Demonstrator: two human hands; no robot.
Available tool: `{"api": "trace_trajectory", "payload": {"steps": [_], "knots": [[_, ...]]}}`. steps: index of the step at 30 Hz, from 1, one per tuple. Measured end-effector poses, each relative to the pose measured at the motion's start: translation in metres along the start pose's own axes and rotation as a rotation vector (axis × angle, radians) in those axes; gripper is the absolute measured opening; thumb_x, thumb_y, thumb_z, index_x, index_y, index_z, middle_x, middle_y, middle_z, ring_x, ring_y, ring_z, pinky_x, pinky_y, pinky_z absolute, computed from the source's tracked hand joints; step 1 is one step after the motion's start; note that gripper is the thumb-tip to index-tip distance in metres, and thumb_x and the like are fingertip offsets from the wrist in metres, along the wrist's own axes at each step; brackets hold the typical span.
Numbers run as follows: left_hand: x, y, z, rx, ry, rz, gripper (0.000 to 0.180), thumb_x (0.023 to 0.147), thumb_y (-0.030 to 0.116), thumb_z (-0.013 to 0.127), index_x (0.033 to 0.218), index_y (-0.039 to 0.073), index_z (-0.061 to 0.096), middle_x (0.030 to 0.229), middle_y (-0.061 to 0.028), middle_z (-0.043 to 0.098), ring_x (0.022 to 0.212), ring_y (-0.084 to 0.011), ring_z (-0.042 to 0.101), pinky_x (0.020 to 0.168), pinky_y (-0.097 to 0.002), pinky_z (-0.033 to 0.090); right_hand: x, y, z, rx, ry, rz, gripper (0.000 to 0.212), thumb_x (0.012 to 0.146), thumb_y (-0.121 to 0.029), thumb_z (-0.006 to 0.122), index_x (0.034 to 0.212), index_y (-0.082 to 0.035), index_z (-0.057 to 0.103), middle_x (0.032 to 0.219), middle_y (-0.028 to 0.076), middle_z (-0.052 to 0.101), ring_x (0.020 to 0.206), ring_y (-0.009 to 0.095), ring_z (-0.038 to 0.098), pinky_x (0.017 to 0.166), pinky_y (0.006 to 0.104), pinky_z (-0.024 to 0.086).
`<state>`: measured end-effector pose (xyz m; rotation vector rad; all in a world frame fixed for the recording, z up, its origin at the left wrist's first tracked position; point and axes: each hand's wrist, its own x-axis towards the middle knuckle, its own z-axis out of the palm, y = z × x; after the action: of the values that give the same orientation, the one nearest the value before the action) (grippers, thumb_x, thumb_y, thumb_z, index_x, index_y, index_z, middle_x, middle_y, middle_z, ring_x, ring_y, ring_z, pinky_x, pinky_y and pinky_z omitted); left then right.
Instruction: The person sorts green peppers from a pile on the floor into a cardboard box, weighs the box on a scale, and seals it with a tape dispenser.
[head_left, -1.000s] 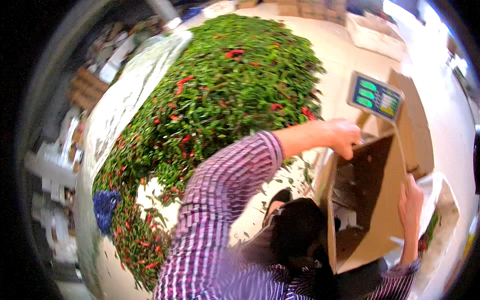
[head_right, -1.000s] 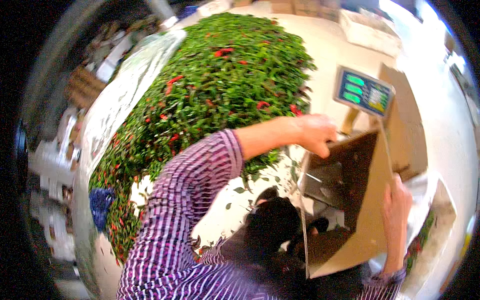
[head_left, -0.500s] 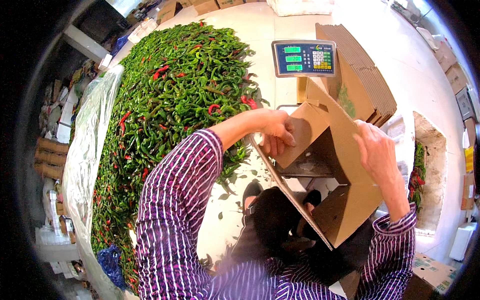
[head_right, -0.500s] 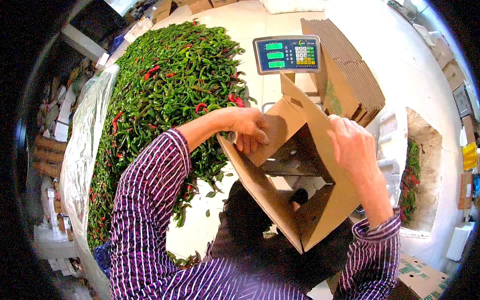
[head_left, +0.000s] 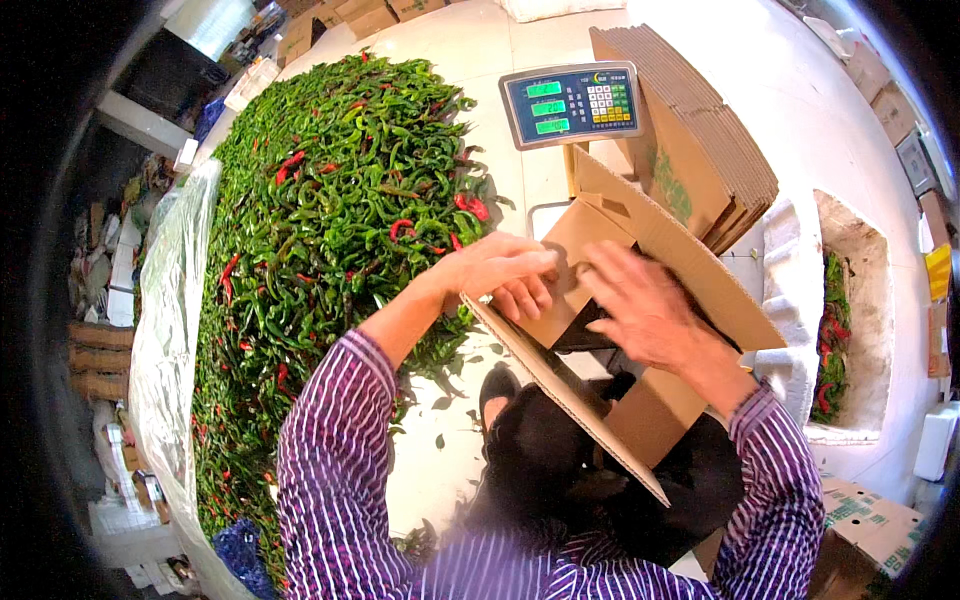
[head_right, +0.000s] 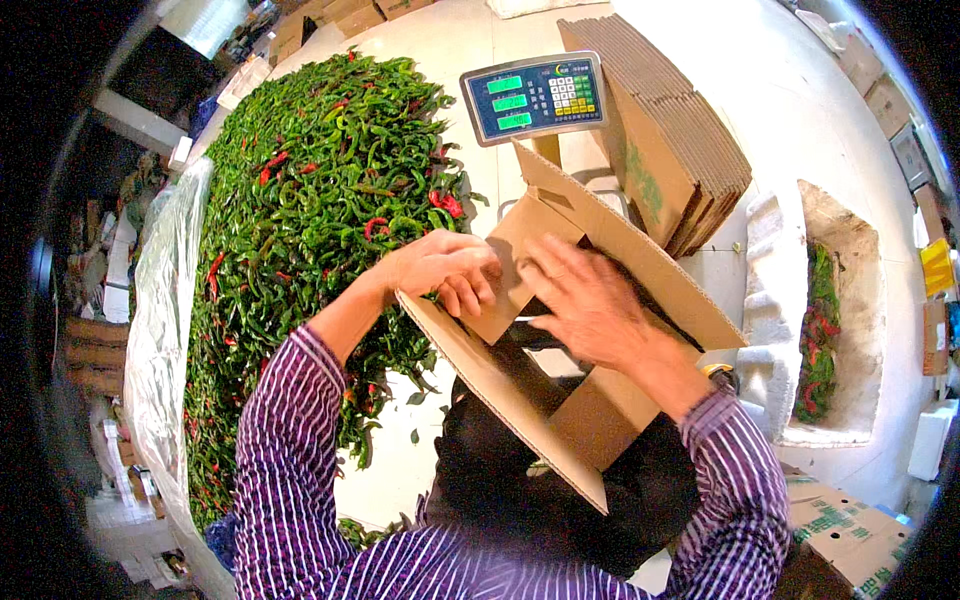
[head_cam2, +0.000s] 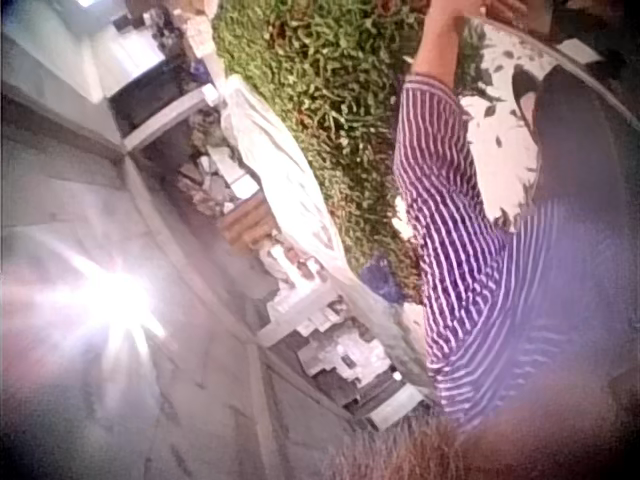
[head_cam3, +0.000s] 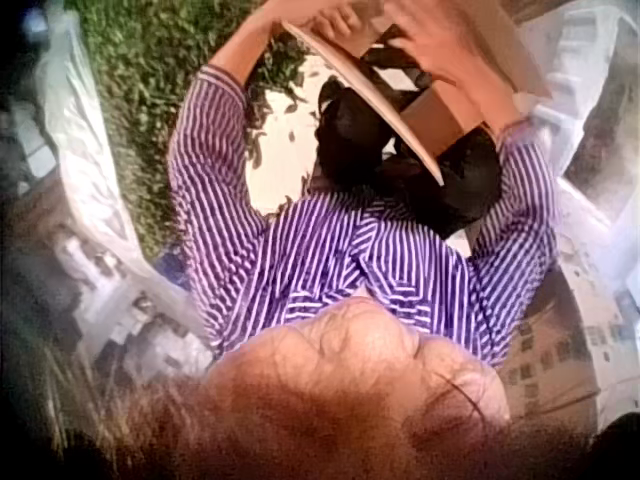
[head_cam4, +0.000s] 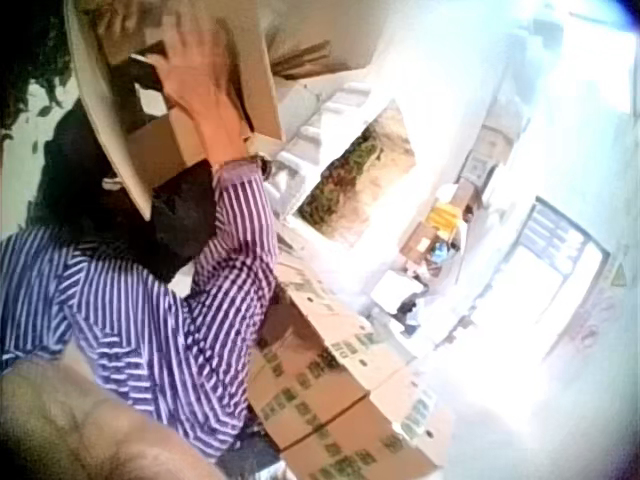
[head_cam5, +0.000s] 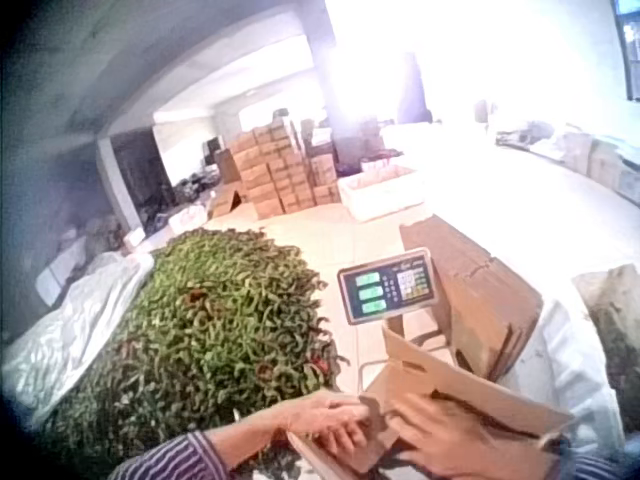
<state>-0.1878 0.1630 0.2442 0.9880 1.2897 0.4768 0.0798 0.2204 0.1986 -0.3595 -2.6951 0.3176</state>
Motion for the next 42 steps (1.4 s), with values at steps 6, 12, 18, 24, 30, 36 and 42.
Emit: {"api": "trace_trajectory", "payload": {"steps": [6, 12, 18, 24, 30, 36, 42], "knots": [[-0.043, -0.028, 0.035, -0.321, 0.462, 0.647, 0.049, 0.104, 0.040, 0.044, 0.132, 0.001, 0.049, 0.121, -0.0175, 0.063, 0.114, -0.0223, 0.060, 0.100, -0.0361, 0.046, -0.006, 0.009, 0.027, -0.029, -0.138, -0.031, 0.073, 0.081, -0.031, 0.073, 0.142, -0.004, 0.044, 0.149, 0.014, 0.041, 0.140, 0.029, 0.035, 0.112, 0.0434, 0.033], [0.019, -0.010, 0.043, 0.265, 0.751, 0.509, 0.060, 0.102, 0.042, 0.044, 0.149, 0.007, 0.033, 0.129, -0.0255, 0.060, 0.117, -0.0317, 0.060, 0.100, -0.0384, 0.044, 0.002, 0.014, -0.006, -0.305, -0.041, -0.180, 0.042, 0.085, -0.017, 0.063, 0.123, 0.000, 0.059, 0.140, 0.016, 0.052, 0.130, 0.029, 0.049, 0.109, 0.0432, 0.037], [0.045, -0.032, 0.033, 0.527, 0.713, 0.258, 0.058, 0.100, 0.041, 0.042, 0.146, 0.007, 0.036, 0.115, -0.0294, 0.064, 0.108, -0.0507, 0.058, 0.093, -0.0528, 0.046, -0.022, -0.010, -0.118, -0.007, -0.235, 0.884, 0.064, 0.080, -0.029, 0.075, 0.131, 0.002, 0.053, 0.140, 0.022, 0.050, 0.127, 0.037, 0.050, 0.103, 0.0475, 0.040], [0.062, -0.055, 0.008, -0.166, 0.621, 0.322, 0.052, 0.102, 0.037, 0.038, 0.139, 0.001, 0.047, 0.123, -0.0161, 0.061, 0.113, -0.0218, 0.058, 0.102, -0.0337, 0.042, -0.064, -0.037, -0.047, -0.192, -0.104, 0.354, 0.088, 0.084, -0.059, 0.061, 0.144, 0.002, 0.040, 0.150, 0.027, 0.036, 0.140, 0.038, 0.035, 0.112, 0.0479, 0.028], [0.051, -0.002, 0.013, -0.013, 0.395, 0.518, 0.062, 0.105, 0.041, 0.033, 0.150, -0.001, 0.030, 0.149, -0.0174, 0.041, 0.137, -0.0258, 0.041, 0.114, -0.0376, 0.030, -0.067, -0.025, -0.042, -0.162, -0.106, 0.295, 0.087, 0.085, -0.060, 0.059, 0.143, 0.002, 0.041, 0.152, 0.026, 0.033, 0.143, 0.037, 0.031, 0.112, 0.0478, 0.026], [0.081, -0.003, 0.010, 0.236, 0.204, 0.458, 0.051, 0.105, 0.036, 0.037, 0.148, 0.009, 0.035, 0.148, -0.0088, 0.041, 0.138, -0.0213, 0.036, 0.115, -0.0351, 0.027, -0.078, -0.011, -0.038, -0.141, -0.032, 0.269, 0.075, 0.085, -0.049, 0.065, 0.140, -0.002, 0.047, 0.151, 0.019, 0.037, 0.141, 0.033, 0.034, 0.110, 0.0465, 0.029], [0.067, -0.021, 0.021, 0.558, 0.809, 0.402, 0.032, 0.097, 0.027, 0.053, 0.121, 0.006, 0.059, 0.108, -0.0186, 0.068, 0.099, -0.0368, 0.064, 0.089, -0.0415, 0.050, -0.071, -0.017, -0.039, -0.144, -0.031, 0.278, 0.068, 0.082, -0.042, 0.068, 0.137, -0.005, 0.051, 0.149, 0.017, 0.042, 0.140, 0.032, 0.036, 0.109, 0.0459, 0.030]]}}
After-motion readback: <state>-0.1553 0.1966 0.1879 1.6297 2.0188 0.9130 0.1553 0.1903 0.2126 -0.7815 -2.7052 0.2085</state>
